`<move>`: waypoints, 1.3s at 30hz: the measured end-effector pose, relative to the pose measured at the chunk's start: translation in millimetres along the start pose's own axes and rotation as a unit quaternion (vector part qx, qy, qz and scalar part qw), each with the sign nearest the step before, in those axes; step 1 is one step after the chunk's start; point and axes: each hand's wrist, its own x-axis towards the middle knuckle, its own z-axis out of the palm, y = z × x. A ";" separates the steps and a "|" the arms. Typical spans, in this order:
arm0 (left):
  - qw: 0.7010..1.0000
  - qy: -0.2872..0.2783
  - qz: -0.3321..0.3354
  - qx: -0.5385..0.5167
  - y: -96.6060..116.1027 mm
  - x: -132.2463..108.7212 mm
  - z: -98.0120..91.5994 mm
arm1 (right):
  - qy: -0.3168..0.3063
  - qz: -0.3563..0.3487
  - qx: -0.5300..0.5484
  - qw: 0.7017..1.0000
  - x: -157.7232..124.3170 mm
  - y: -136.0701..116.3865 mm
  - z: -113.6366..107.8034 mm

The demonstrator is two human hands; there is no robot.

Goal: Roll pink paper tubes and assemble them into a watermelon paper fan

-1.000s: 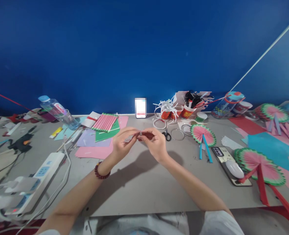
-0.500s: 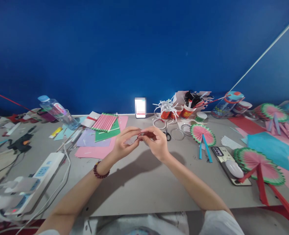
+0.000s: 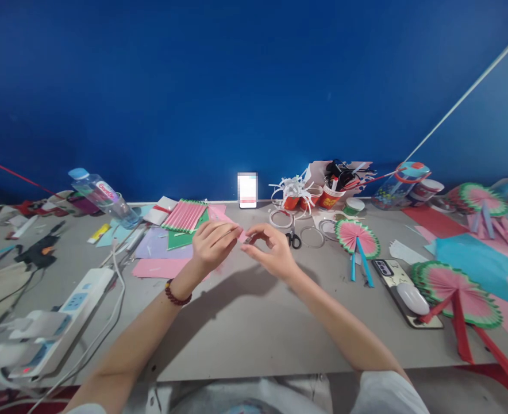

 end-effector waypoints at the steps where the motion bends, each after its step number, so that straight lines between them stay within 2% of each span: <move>1: 1.000 -0.002 0.009 0.009 -0.4 -1.3 0.0 | 0.000 0.021 0.011 1.000 0.3 -0.9 0.3; 4: 0.997 -0.005 0.054 0.046 0.1 -3.5 -0.1 | 0.018 0.086 0.035 0.996 1.9 -1.9 1.3; 7: 0.995 -0.030 0.071 0.071 1.3 -2.2 -0.1 | 0.015 0.104 0.032 0.994 4.1 1.6 1.2; 10: 0.994 -0.078 0.032 0.068 1.1 3.5 -0.4 | 0.024 0.067 -0.053 0.996 6.2 5.9 -1.5; 14: 0.995 -0.095 -0.031 0.027 -4.5 13.2 -3.8 | -0.003 -0.009 -0.202 0.979 8.1 7.4 -7.3; 17: 0.987 -0.149 -0.063 -0.002 -12.2 16.7 -8.5 | -0.048 -0.033 -0.238 0.969 9.2 7.6 -10.5; 21: 0.968 -0.223 -0.104 -0.052 -19.0 15.7 -12.5 | -0.064 -0.040 -0.247 0.966 10.7 8.1 -12.6; 29: 0.942 -0.220 -0.192 -0.165 -16.6 13.8 -12.1 | -0.066 -0.049 -0.263 0.961 12.5 8.0 -12.4; 39: 0.944 -0.226 -0.202 -0.128 -3.3 15.8 -6.6 | -0.075 -0.029 -0.251 0.965 11.4 10.4 -8.0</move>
